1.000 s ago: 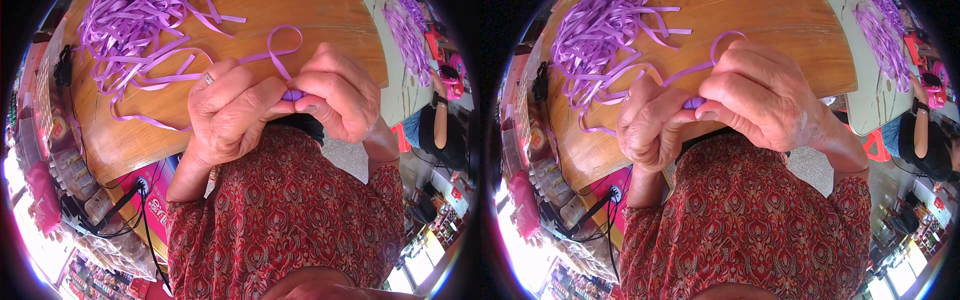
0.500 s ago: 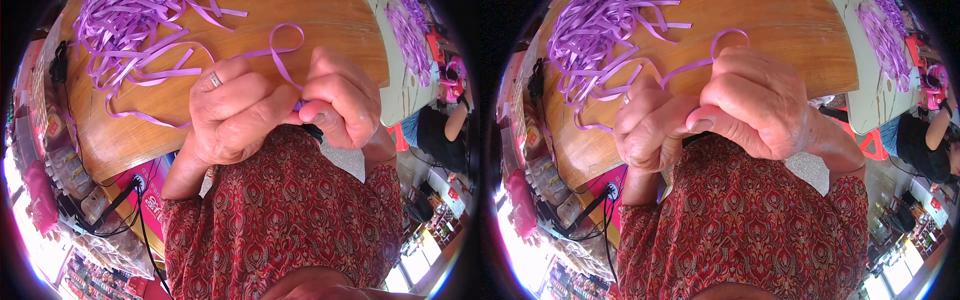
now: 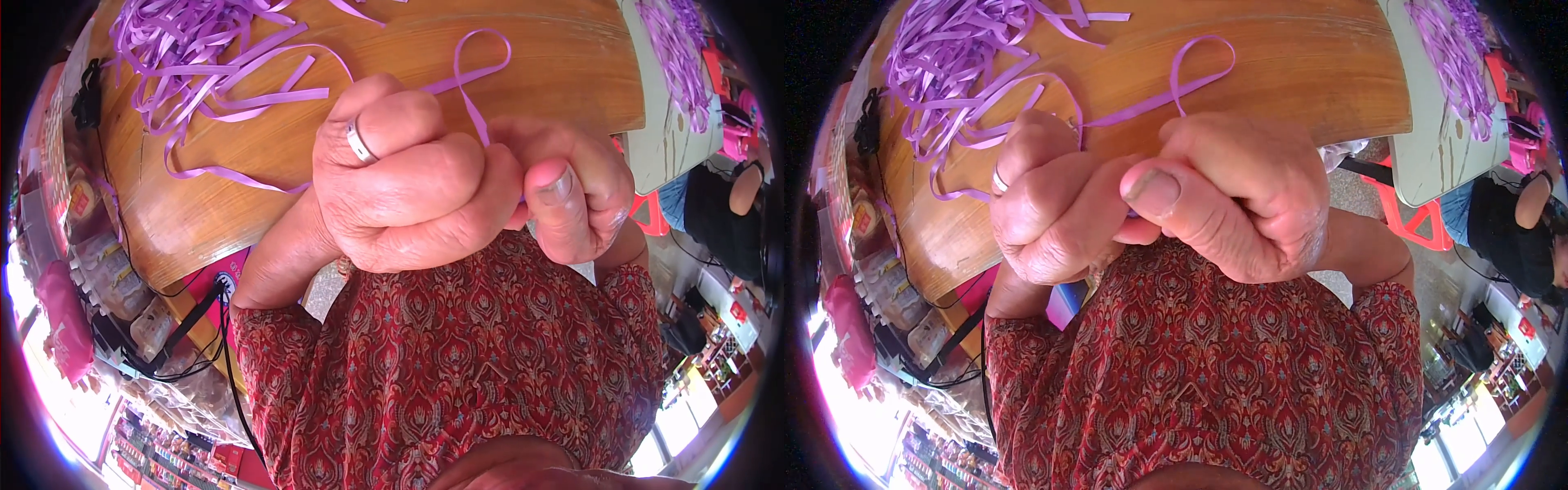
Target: The person picks up a purple ribbon from a pile on a wooden table and ties a knot in it by hand, repeating this process with several ribbons.
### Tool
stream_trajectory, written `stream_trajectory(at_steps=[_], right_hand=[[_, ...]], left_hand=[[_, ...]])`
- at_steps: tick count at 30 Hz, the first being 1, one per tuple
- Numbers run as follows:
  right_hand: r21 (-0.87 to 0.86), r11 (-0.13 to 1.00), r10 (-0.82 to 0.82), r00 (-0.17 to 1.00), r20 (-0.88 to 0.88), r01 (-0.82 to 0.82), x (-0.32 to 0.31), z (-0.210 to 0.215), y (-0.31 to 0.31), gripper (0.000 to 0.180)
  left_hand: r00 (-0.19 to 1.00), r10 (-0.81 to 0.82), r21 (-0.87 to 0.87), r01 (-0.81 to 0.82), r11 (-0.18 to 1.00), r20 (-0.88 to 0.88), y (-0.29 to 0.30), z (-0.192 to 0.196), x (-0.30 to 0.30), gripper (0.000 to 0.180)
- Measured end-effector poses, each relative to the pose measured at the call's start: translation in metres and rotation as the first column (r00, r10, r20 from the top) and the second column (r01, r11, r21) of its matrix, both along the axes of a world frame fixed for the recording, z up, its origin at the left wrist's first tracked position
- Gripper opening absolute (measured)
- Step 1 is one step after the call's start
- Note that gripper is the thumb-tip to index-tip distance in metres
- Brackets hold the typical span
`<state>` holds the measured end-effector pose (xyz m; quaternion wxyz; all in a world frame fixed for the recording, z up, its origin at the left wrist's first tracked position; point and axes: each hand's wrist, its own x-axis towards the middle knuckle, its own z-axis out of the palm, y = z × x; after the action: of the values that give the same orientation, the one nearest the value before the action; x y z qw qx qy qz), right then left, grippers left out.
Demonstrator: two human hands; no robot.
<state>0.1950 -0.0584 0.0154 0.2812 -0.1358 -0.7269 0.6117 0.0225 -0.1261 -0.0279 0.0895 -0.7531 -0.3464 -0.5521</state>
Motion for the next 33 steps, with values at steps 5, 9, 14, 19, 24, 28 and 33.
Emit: stream_trajectory(at_steps=[5,9,14,19,24,28,33], right_hand=[[-0.388,0.921,0.043,0.997,0.064,-0.015,-0.003,0.004,-0.006,0.031],[-0.475,0.88,0.001,0.998,0.063,0.029,-0.005,-0.001,-0.006,0.037],[-0.403,0.915,0.076,0.992,0.103,-0.028,0.001,-0.005,0.013,0.043],[0.027,0.999,0.026,0.982,0.188,-0.031,0.008,-0.006,0.024,0.05],[0.403,0.913,-0.062,0.998,-0.009,0.061,0.004,-0.01,0.027,0.039],[0.694,0.707,-0.068,0.99,-0.12,0.133,0.0,-0.011,0.033,0.043],[0.74,0.663,0.001,0.989,-0.149,0.111,0.002,-0.005,0.036,0.032]], left_hand=[[0.999,-0.019,0.029,0.02,0.999,-0.027,0.006,-0.007,-0.006,0.031],[0.99,0.052,0.032,-0.056,0.998,0.134,0.012,-0.013,0.004,0.033],[0.944,0.064,-0.144,-0.018,0.989,0.325,0.007,-0.013,0.015,0.022],[0.953,0.074,-0.134,-0.036,0.99,0.293,0.008,-0.014,0.011,0.021],[0.959,0.095,-0.172,-0.049,0.984,0.268,0.008,-0.014,0.008,0.021],[0.955,0.109,-0.211,-0.051,0.976,0.276,0.007,-0.012,0.01,0.021],[0.959,0.067,-0.23,-0.002,0.973,0.276,0.006,-0.011,0.011,0.021]])
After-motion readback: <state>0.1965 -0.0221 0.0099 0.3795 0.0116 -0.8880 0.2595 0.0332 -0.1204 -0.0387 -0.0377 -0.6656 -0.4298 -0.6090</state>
